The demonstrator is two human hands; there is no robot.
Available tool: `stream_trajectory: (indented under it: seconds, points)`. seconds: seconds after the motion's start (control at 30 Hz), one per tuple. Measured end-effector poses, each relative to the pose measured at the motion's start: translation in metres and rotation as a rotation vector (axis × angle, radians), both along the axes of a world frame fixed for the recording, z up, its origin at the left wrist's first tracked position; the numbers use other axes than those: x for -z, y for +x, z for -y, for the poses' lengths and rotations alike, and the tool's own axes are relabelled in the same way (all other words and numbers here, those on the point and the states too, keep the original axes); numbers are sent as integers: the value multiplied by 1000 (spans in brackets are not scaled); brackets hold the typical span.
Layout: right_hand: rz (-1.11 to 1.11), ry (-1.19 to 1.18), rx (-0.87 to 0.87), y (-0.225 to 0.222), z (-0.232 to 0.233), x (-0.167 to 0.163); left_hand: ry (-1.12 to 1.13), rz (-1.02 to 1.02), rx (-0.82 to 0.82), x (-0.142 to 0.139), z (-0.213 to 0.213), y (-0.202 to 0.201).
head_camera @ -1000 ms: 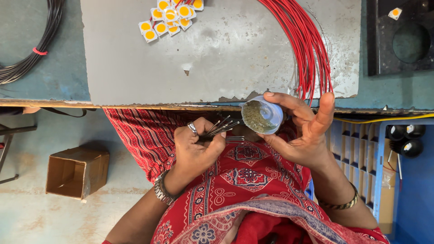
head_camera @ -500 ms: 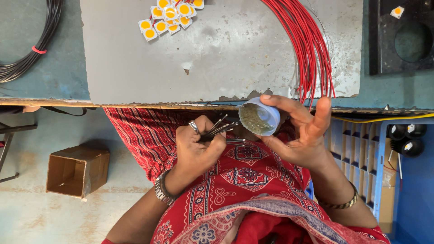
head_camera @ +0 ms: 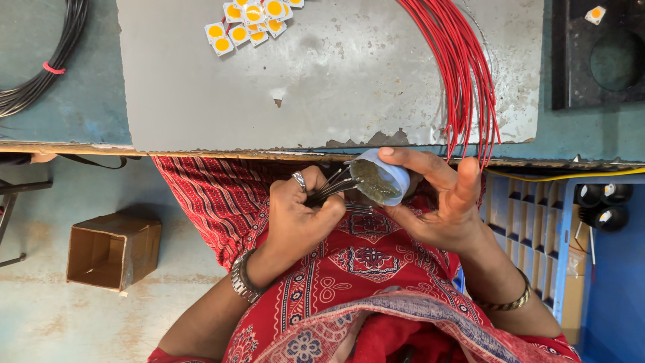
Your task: The person solders red and black wires onto small square LED COB chips at a workbench. They strip insulation from wire ends with pliers, dip the stripped ends into a small container, then use a soldering iron to attach the wires to the LED pads, placing finished LEDs aside.
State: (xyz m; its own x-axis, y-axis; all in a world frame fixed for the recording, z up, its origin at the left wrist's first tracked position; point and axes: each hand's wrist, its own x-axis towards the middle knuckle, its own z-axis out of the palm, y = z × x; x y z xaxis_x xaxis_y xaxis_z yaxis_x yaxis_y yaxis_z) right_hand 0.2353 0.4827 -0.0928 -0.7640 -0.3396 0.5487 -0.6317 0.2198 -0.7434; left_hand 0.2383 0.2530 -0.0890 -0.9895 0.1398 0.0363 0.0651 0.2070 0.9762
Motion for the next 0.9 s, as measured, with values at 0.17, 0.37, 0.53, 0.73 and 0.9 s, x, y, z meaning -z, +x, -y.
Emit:
stream_trajectory:
  seconds: [0.17,0.37,0.53,0.73,0.9]
  points:
    - [-25,20,-10,-1,0,-1,-5,0,11,-1,0,0]
    - [-35,8,-1,-2,1,-1,27,12,4,-1,0,-1]
    - [-22,1,4,-3,-2,-1,33,8,-9,0,1,0]
    - [-22,-4,3,-2,0,-1,-3,-16,36,-3,0,-2]
    - [-29,30,2,-2,0,-2,-45,-22,62,-6,-1,-3]
